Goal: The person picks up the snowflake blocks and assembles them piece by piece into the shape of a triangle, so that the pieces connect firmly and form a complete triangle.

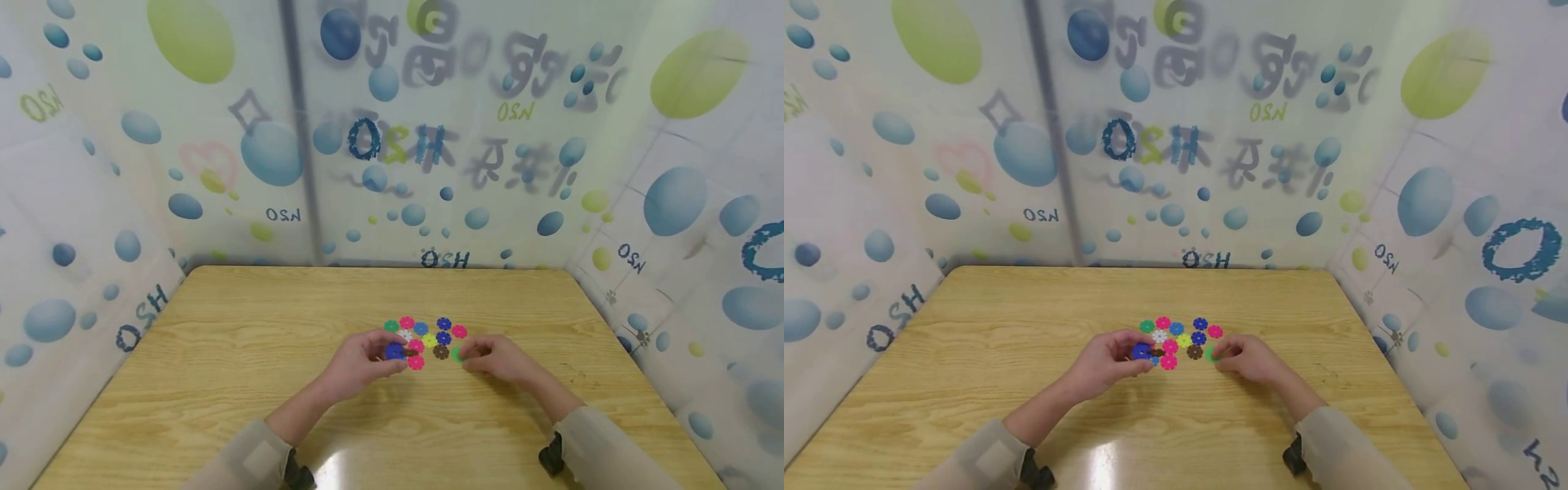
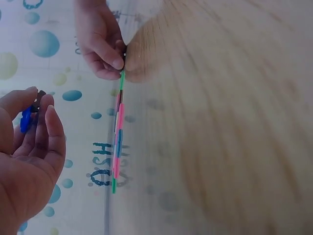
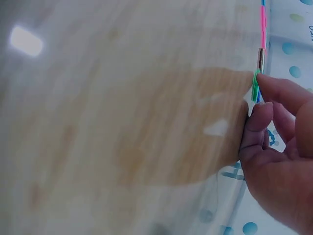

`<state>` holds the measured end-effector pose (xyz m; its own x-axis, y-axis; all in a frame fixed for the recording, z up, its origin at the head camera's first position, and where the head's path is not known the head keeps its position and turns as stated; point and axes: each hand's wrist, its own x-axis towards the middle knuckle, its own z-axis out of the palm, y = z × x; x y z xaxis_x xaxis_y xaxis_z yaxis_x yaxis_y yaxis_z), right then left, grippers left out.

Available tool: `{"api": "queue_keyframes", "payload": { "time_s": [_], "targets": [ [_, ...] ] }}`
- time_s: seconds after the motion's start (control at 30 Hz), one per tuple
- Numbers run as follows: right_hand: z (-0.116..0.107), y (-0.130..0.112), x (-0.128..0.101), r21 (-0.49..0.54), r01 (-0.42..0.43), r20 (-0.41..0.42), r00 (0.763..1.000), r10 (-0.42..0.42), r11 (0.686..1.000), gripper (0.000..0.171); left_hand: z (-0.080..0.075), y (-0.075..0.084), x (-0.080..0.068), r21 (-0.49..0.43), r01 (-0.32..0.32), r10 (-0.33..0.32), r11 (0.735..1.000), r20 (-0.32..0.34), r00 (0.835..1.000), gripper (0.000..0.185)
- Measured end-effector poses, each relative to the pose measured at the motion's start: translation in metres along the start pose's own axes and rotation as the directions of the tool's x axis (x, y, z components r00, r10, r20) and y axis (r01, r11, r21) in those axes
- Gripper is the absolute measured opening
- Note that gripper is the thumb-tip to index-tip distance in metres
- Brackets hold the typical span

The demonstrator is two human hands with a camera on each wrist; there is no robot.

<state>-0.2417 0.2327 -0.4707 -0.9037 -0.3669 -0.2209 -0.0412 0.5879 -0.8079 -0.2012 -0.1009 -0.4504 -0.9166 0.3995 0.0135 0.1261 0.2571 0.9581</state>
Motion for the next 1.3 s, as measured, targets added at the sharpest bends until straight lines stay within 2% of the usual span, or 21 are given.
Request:
{"api": "queue_keyframes", "payload": {
  "time_s": [0.13, 0.37, 0.5, 0.83, 1.07, 1.3],
  "targets": [
    [0.0002, 0.0006, -0.0019, -0.013, 0.011, 0.019, 1.000, -0.010, 1.000, 0.015, -0.0005, -0.0008, -0.0001, -0.011, 0.000, 0.000, 1.000, 0.004, 1.000, 0.034],
    [0.0032, 0.0004, -0.0014, -0.029, 0.038, -0.016, 0.999, -0.038, 0.999, 0.029, -0.0012, -0.0030, 0.0001, -0.022, -0.012, 0.013, 1.000, 0.005, 1.000, 0.033],
    [0.0055, 0.0004, -0.0003, -0.030, 0.056, -0.013, 0.998, -0.056, 0.998, 0.027, -0.0009, -0.0034, -0.0003, -0.020, -0.014, 0.014, 1.000, 0.005, 1.000, 0.032],
    [0.0057, 0.0007, -0.0014, -0.025, 0.007, -0.033, 0.999, -0.008, 1.000, 0.022, 0.0010, -0.0011, 0.0001, -0.034, -0.022, 0.022, 0.999, 0.018, 1.000, 0.034],
    [0.0067, -0.0010, -0.0025, -0.036, -0.012, -0.043, 0.999, 0.010, 0.999, 0.032, 0.0008, -0.0010, 0.0008, -0.036, -0.026, 0.027, 0.999, 0.013, 1.000, 0.029],
    [0.0071, -0.0034, -0.0031, -0.054, -0.011, -0.038, 0.999, 0.009, 0.998, 0.029, 0.0017, -0.0031, 0.0000, -0.030, -0.026, 0.026, 0.999, 0.002, 1.000, 0.028]
  ]
}}
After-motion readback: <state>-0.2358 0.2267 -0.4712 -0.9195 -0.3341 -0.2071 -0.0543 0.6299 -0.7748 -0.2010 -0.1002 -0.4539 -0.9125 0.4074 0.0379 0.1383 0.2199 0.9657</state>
